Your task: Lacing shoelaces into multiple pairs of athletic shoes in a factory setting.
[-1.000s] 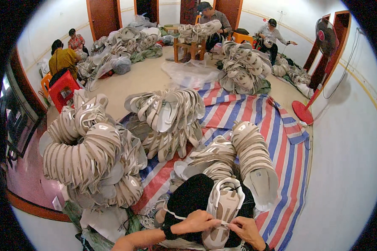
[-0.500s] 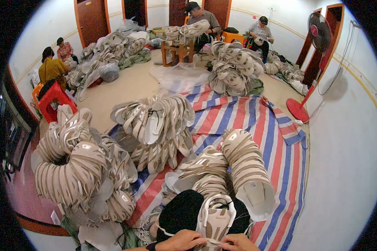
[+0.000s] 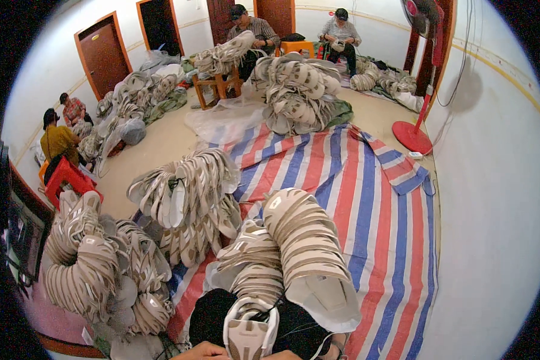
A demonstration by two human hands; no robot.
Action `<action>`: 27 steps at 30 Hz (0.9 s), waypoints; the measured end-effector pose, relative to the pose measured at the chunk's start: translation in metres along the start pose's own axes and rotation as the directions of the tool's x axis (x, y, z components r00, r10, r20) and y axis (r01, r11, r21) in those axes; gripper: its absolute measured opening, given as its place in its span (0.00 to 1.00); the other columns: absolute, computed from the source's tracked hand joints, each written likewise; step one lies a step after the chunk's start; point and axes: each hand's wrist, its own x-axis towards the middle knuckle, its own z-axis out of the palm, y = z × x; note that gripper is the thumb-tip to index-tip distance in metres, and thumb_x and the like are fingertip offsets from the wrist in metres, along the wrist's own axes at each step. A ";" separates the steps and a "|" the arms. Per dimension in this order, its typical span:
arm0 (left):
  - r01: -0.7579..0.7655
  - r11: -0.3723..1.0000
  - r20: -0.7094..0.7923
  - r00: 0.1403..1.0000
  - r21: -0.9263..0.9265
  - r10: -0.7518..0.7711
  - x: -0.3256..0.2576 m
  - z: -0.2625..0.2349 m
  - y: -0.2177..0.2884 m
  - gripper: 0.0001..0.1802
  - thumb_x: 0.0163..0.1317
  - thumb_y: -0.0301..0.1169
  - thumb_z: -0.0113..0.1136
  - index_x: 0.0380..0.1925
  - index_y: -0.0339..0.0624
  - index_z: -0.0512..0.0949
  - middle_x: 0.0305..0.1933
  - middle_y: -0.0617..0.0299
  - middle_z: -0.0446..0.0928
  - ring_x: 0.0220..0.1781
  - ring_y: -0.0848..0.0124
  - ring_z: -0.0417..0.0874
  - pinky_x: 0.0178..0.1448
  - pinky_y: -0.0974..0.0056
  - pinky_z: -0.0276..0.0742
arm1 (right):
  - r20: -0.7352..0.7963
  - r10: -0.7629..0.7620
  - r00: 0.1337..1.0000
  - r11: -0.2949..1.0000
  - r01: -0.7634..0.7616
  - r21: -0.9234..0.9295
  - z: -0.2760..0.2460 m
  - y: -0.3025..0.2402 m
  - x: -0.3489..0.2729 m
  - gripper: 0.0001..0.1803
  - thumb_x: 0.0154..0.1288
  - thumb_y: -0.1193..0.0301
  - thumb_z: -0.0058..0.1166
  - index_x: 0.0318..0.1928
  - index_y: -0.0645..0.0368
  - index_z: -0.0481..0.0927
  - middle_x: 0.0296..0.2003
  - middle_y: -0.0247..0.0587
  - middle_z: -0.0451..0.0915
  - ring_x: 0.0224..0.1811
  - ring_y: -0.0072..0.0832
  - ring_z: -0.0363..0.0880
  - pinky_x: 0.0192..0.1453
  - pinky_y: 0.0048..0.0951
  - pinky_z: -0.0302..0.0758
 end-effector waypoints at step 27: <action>0.215 0.972 0.331 0.914 0.097 -0.236 0.030 -0.025 0.014 0.09 0.52 0.32 0.64 0.29 0.38 0.82 0.30 0.60 0.81 0.28 0.76 0.79 0.35 0.71 0.73 | 0.328 -0.231 0.916 0.951 0.141 0.276 -0.046 0.051 0.026 0.08 0.59 0.72 0.53 0.28 0.65 0.80 0.19 0.39 0.79 0.17 0.23 0.75 0.22 0.22 0.69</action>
